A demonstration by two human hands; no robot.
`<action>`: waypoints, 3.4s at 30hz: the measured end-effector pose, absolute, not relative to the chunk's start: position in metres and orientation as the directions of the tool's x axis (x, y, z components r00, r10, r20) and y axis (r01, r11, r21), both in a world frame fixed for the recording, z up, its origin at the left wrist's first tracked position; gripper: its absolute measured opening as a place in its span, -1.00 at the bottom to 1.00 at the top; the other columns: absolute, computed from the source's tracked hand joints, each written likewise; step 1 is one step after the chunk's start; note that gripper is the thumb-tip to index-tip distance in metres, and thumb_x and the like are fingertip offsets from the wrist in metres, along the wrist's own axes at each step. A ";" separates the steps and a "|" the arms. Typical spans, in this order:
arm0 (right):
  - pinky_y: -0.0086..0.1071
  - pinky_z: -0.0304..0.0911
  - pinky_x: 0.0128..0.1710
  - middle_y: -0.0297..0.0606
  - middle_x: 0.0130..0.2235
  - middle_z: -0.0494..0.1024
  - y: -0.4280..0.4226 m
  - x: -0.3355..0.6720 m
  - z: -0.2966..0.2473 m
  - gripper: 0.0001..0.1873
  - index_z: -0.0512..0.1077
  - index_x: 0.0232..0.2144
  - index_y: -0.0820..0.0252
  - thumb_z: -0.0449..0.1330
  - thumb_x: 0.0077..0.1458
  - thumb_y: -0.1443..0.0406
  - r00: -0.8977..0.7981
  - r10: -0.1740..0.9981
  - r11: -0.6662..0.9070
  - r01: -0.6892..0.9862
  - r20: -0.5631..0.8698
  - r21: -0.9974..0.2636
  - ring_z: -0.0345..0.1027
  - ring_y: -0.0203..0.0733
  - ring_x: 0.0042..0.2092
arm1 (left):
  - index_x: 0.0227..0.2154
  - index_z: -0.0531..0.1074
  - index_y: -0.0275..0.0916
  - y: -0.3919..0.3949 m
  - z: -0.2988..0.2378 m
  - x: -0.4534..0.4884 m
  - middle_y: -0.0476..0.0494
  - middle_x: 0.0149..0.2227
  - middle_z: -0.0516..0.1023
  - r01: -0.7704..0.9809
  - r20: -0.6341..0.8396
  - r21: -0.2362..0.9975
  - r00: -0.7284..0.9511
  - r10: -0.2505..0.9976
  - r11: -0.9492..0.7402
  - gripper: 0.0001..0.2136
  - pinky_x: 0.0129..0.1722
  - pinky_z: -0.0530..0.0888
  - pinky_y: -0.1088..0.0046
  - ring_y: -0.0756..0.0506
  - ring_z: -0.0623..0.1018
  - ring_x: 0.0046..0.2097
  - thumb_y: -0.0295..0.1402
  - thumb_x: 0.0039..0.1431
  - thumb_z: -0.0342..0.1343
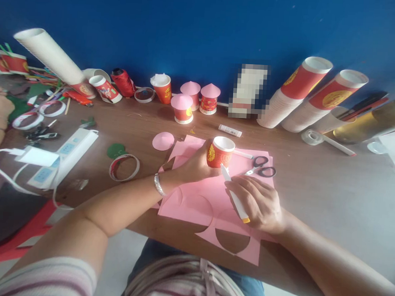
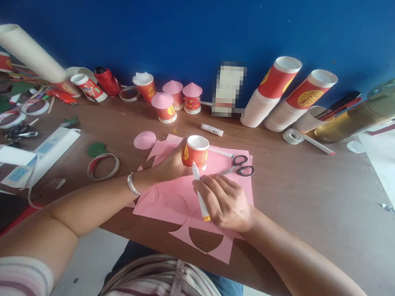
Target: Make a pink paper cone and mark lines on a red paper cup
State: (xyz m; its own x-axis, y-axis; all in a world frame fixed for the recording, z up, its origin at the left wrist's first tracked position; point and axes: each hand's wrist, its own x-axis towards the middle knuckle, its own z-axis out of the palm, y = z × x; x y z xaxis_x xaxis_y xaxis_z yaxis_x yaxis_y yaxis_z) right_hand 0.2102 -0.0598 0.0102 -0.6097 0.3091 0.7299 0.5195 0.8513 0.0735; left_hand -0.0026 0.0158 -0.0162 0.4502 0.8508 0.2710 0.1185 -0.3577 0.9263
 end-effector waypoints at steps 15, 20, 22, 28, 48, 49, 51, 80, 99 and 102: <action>-0.23 0.57 -0.24 0.03 -0.20 0.66 -0.057 0.211 0.014 -0.70 0.42 0.06 0.42 -0.01 0.38 0.48 -0.601 0.342 0.815 0.572 0.722 0.091 0.58 -0.08 -0.21 | -0.01 0.31 -0.18 0.018 -0.025 -0.003 -0.11 -0.12 0.51 0.091 0.254 0.936 0.496 0.830 -0.340 -0.49 -0.21 0.51 0.37 -0.10 0.51 -0.17 -0.28 0.05 0.43; -0.23 0.56 -0.24 0.01 -0.20 0.66 -0.058 0.209 0.014 -0.71 0.42 0.04 0.41 -0.01 0.38 0.47 -0.604 0.346 0.817 0.570 0.718 0.087 0.56 -0.10 -0.22 | 0.01 0.32 -0.18 0.017 -0.026 -0.003 -0.12 -0.11 0.53 0.135 0.221 0.937 0.483 0.847 -0.322 -0.50 -0.19 0.52 0.36 -0.10 0.53 -0.15 -0.35 0.05 0.40; -0.24 0.56 -0.24 0.00 -0.20 0.66 -0.058 0.209 0.014 -0.72 0.42 0.04 0.40 0.01 0.37 0.47 -0.604 0.344 0.820 0.566 0.719 0.083 0.56 -0.10 -0.22 | 0.02 0.32 -0.18 0.017 -0.026 -0.003 -0.12 -0.11 0.53 0.125 0.234 0.935 0.481 0.845 -0.331 -0.49 -0.19 0.52 0.37 -0.10 0.53 -0.15 -0.37 0.04 0.39; -0.24 0.56 -0.26 -0.02 -0.23 0.65 -0.058 0.208 0.014 -0.73 0.42 0.03 0.40 0.00 0.37 0.48 -0.611 0.335 0.819 0.565 0.717 0.098 0.56 -0.11 -0.25 | 0.05 0.32 -0.18 0.017 -0.022 -0.002 -0.15 -0.07 0.55 0.158 0.241 0.925 0.462 0.853 -0.347 -0.46 -0.19 0.53 0.38 -0.09 0.53 -0.16 -0.35 0.03 0.41; -0.24 0.56 -0.25 -0.07 -0.26 0.65 -0.059 0.210 0.012 -0.73 0.45 -0.01 0.36 0.02 0.34 0.49 -0.615 0.334 0.822 0.561 0.714 0.100 0.57 -0.11 -0.26 | -0.02 0.32 -0.19 0.014 -0.013 -0.001 -0.07 -0.15 0.50 0.191 0.178 0.941 0.428 0.886 -0.281 -0.52 -0.24 0.50 0.42 -0.05 0.48 -0.21 -0.44 0.03 0.38; -0.25 0.56 -0.25 -0.07 -0.27 0.65 -0.059 0.210 0.013 -0.74 0.46 -0.02 0.37 0.02 0.34 0.49 -0.615 0.329 0.823 0.559 0.717 0.103 0.57 -0.12 -0.26 | -0.01 0.31 -0.19 0.014 -0.013 -0.001 -0.07 -0.15 0.50 0.194 0.166 0.943 0.428 0.889 -0.270 -0.50 -0.24 0.50 0.41 -0.05 0.49 -0.21 -0.43 0.01 0.39; -0.25 0.56 -0.25 -0.08 -0.28 0.65 -0.059 0.209 0.013 -0.75 0.46 -0.04 0.37 0.02 0.34 0.50 -0.616 0.327 0.824 0.557 0.717 0.102 0.56 -0.12 -0.27 | -0.01 0.30 -0.19 0.014 -0.012 -0.001 -0.08 -0.14 0.51 0.199 0.149 0.946 0.433 0.889 -0.255 -0.48 -0.24 0.51 0.40 -0.06 0.50 -0.20 -0.43 -0.01 0.39; -0.18 0.61 -0.20 -0.09 -0.20 0.68 -0.062 0.215 0.010 -0.60 0.43 0.14 0.30 0.08 0.29 0.49 -0.617 0.365 0.840 0.541 0.697 0.039 0.61 -0.07 -0.19 | -0.07 0.29 -0.17 0.014 -0.013 -0.003 -0.06 -0.17 0.50 0.206 0.141 0.945 0.446 0.884 -0.255 -0.53 -0.23 0.48 0.39 -0.08 0.49 -0.18 -0.42 0.00 0.38; -0.22 0.61 -0.21 -0.04 -0.17 0.68 -0.059 0.210 0.015 -0.65 0.43 0.13 0.32 0.05 0.36 0.49 -0.607 0.358 0.805 0.585 0.710 0.094 0.62 -0.09 -0.18 | -0.06 0.28 -0.17 0.016 -0.019 -0.003 -0.13 -0.13 0.52 0.142 0.209 0.937 0.506 0.837 -0.319 -0.53 -0.21 0.52 0.34 -0.13 0.52 -0.15 -0.30 0.07 0.42; -0.22 0.61 -0.22 0.00 -0.18 0.68 -0.058 0.209 0.015 -0.70 0.44 0.07 0.39 0.05 0.35 0.50 -0.617 0.338 0.801 0.585 0.711 0.127 0.60 -0.09 -0.20 | -0.06 0.28 -0.16 0.016 -0.022 -0.002 -0.13 -0.13 0.52 0.133 0.211 0.940 0.495 0.843 -0.314 -0.50 -0.22 0.52 0.33 -0.13 0.53 -0.16 -0.25 0.06 0.44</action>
